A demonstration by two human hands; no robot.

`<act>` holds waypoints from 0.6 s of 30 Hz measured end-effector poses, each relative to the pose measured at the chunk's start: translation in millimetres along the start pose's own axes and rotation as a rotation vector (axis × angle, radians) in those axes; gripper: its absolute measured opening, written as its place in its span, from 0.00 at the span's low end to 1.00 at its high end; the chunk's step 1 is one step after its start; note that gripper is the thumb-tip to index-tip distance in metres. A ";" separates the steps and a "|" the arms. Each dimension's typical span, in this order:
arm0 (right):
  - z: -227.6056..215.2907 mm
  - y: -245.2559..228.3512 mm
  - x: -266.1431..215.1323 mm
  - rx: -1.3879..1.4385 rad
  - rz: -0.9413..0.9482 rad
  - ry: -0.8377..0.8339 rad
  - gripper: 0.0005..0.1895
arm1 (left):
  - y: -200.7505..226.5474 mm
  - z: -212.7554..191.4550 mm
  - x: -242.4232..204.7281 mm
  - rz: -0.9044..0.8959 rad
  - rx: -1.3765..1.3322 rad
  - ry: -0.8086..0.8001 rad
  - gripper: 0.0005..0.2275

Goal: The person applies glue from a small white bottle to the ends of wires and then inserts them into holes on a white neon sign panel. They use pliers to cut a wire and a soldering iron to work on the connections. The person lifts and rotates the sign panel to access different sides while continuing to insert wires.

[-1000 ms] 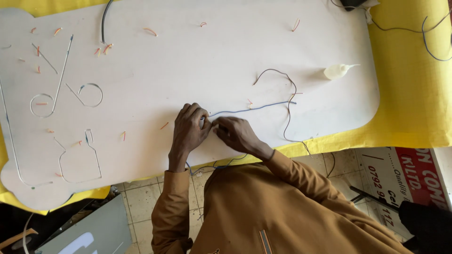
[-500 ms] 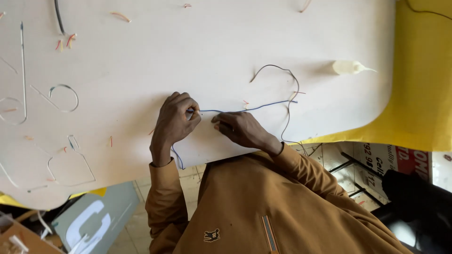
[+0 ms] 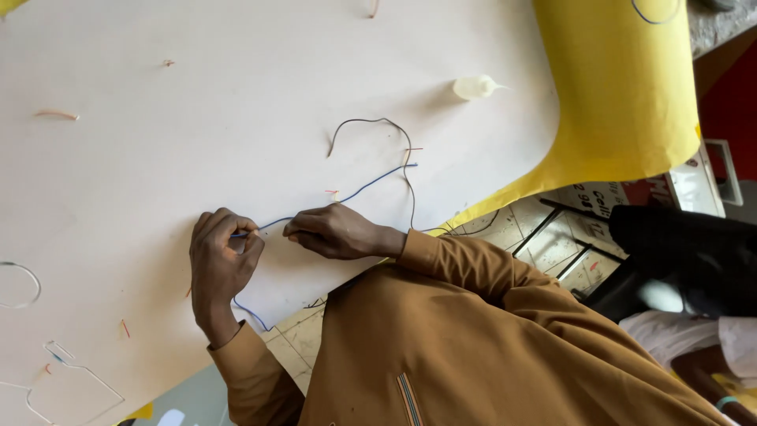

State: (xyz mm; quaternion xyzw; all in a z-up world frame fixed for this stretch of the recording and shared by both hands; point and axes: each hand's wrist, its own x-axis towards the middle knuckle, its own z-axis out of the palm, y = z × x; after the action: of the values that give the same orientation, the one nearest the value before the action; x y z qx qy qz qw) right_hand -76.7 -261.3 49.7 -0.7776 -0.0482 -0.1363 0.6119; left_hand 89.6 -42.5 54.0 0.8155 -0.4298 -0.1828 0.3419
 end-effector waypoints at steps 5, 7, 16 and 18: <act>2.5 6.2 -6.0 -0.008 -0.046 0.020 0.06 | 6.3 0.4 1.6 -0.011 0.011 -0.001 0.03; 2.2 4.2 -5.8 -0.022 -0.062 0.025 0.07 | 7.6 0.2 2.4 -0.012 0.021 0.005 0.03; 9.8 8.1 -13.3 -0.078 -0.049 0.023 0.07 | 13.4 6.2 -4.8 0.000 0.006 0.084 0.04; 10.2 10.0 -15.3 -0.081 -0.040 0.007 0.07 | 15.7 7.5 -6.7 0.011 0.027 0.110 0.04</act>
State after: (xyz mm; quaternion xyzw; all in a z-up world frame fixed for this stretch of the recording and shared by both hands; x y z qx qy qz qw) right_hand -87.4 -252.5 33.9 -0.8000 -0.0561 -0.1529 0.5774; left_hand 72.3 -46.2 60.1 0.8264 -0.4172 -0.1302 0.3550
